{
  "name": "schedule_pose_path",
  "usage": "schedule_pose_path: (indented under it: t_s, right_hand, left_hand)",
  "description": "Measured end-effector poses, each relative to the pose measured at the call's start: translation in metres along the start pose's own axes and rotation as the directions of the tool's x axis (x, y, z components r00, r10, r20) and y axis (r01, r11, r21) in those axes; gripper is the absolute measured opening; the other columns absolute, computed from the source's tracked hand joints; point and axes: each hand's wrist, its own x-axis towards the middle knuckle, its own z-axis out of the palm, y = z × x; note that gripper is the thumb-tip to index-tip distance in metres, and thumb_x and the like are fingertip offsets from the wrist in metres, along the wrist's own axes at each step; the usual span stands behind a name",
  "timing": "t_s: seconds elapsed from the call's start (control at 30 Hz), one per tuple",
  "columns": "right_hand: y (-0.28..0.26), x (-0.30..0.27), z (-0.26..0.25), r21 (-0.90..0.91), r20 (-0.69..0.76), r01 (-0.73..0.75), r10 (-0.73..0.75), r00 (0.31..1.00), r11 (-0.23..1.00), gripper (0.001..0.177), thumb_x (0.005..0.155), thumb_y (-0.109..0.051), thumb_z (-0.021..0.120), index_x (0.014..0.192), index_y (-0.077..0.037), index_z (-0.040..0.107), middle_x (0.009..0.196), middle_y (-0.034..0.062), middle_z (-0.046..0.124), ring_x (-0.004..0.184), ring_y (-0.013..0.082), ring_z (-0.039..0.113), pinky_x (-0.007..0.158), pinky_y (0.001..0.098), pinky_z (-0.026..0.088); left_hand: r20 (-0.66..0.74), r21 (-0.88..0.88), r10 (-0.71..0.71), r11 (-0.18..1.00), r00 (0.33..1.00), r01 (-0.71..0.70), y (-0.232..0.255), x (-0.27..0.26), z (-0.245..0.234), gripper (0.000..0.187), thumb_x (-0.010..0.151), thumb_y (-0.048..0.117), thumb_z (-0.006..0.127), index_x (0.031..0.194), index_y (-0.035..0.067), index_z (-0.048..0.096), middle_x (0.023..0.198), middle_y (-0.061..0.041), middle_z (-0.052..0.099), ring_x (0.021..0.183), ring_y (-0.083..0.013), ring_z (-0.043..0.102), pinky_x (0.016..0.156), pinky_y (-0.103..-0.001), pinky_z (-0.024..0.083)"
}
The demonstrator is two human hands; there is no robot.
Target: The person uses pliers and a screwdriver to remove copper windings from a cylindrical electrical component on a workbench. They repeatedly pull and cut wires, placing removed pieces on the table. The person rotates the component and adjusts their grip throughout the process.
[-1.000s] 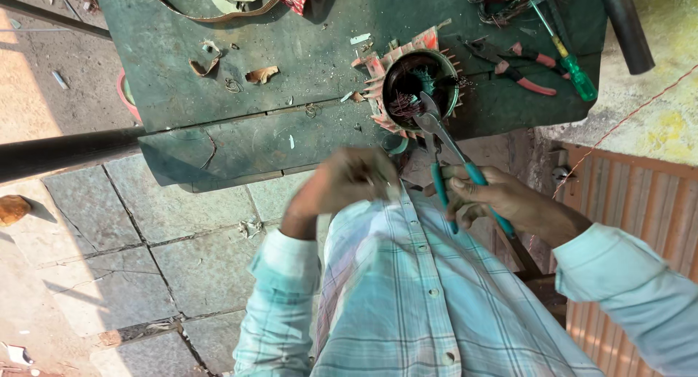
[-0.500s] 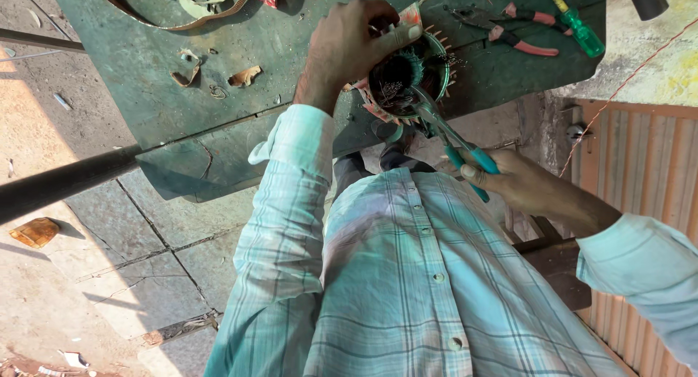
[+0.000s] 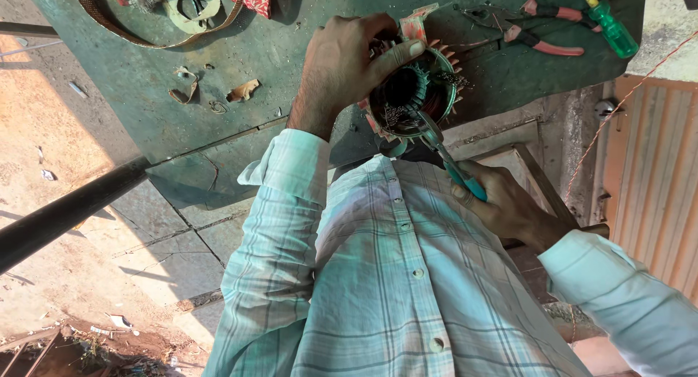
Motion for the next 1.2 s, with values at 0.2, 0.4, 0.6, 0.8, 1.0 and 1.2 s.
schedule_pose_path:
  t_s: [0.2, 0.4, 0.6, 0.8, 1.0, 1.2]
  right_hand:
    - [0.013, 0.016, 0.02, -0.035, -0.198, 0.145, -0.149, 0.969, 0.989, 0.041, 0.1, -0.044, 0.059, 0.098, -0.003, 0.061, 0.066, 0.0084, 0.056, 0.06, 0.0216, 0.057, 0.06, 0.0382, 0.046]
    - [-0.007, 0.001, 0.014, -0.207, -0.275, 0.165, -0.219, 0.936, 0.964, 0.038, 0.098, -0.042, 0.066, 0.096, -0.004, 0.063, 0.073, 0.0138, 0.059, 0.066, 0.0308, 0.061, 0.062, 0.0419, 0.048]
    - [-0.025, -0.024, 0.008, -0.282, -0.345, 0.136, -0.233, 0.909, 0.95, 0.044, 0.089, -0.034, 0.073, 0.115, -0.002, 0.058, 0.084, 0.016, 0.068, 0.074, 0.0332, 0.07, 0.065, 0.0409, 0.052]
    - [-0.006, -0.023, -0.002, 0.088, -0.121, 0.11, -0.099, 0.988, 0.99, 0.035, 0.1, -0.038, 0.055, 0.115, -0.007, 0.059, 0.09, 0.005, 0.073, 0.089, 0.0106, 0.074, 0.064, 0.0349, 0.057]
    - [0.001, -0.005, -0.065, -0.367, -0.375, -0.129, -0.019, 0.927, 0.921, 0.047, 0.1, -0.048, 0.062, 0.12, -0.006, 0.07, 0.067, 0.0106, 0.056, 0.06, 0.0186, 0.056, 0.059, 0.0381, 0.044]
    - [0.036, 0.021, -0.091, 0.162, -0.028, -0.065, 0.07, 0.997, 0.985, 0.044, 0.111, -0.037, 0.06, 0.125, 0.003, 0.07, 0.073, 0.003, 0.054, 0.059, 0.0145, 0.038, 0.051, 0.0343, 0.029]
  left_hand:
    - [-0.073, 0.024, 0.081, 0.997, 0.994, -0.08, -0.004, 0.0, 0.005, 0.06, 0.09, 0.069, 0.07, 0.102, 0.011, 0.078, 0.085, -0.011, 0.079, 0.08, -0.0271, 0.079, 0.07, -0.044, 0.061]
    - [-0.189, -0.009, 0.022, 1.0, 0.982, -0.024, 0.008, -0.01, 0.002, 0.065, 0.09, 0.069, 0.07, 0.114, 0.008, 0.072, 0.098, -0.011, 0.079, 0.089, -0.0251, 0.079, 0.076, -0.041, 0.063]
    - [-0.582, -0.366, -0.155, 0.926, 0.798, -0.088, 0.023, -0.095, 0.005, 0.033, 0.107, 0.036, 0.064, 0.105, 0.002, 0.063, 0.095, -0.008, 0.078, 0.091, -0.0141, 0.078, 0.073, -0.03, 0.066]
    - [0.08, -0.737, -0.261, 0.635, 0.962, 0.234, 0.057, -0.19, 0.068, 0.03, 0.095, 0.028, 0.075, 0.085, 0.0, 0.067, 0.069, -0.001, 0.064, 0.062, -0.0074, 0.061, 0.053, -0.028, 0.054]
    - [0.313, -0.667, -0.208, 0.647, 0.927, 0.37, 0.087, -0.162, 0.167, 0.09, 0.089, 0.066, 0.063, 0.149, 0.001, 0.045, 0.128, -0.024, 0.068, 0.12, -0.0322, 0.067, 0.099, -0.04, 0.054]
    - [0.086, -0.996, -0.056, -0.017, 0.995, 0.085, 0.105, -0.117, 0.239, 0.081, 0.098, 0.046, 0.07, 0.158, 0.001, 0.04, 0.146, -0.013, 0.056, 0.137, -0.0299, 0.053, 0.112, -0.048, 0.048]
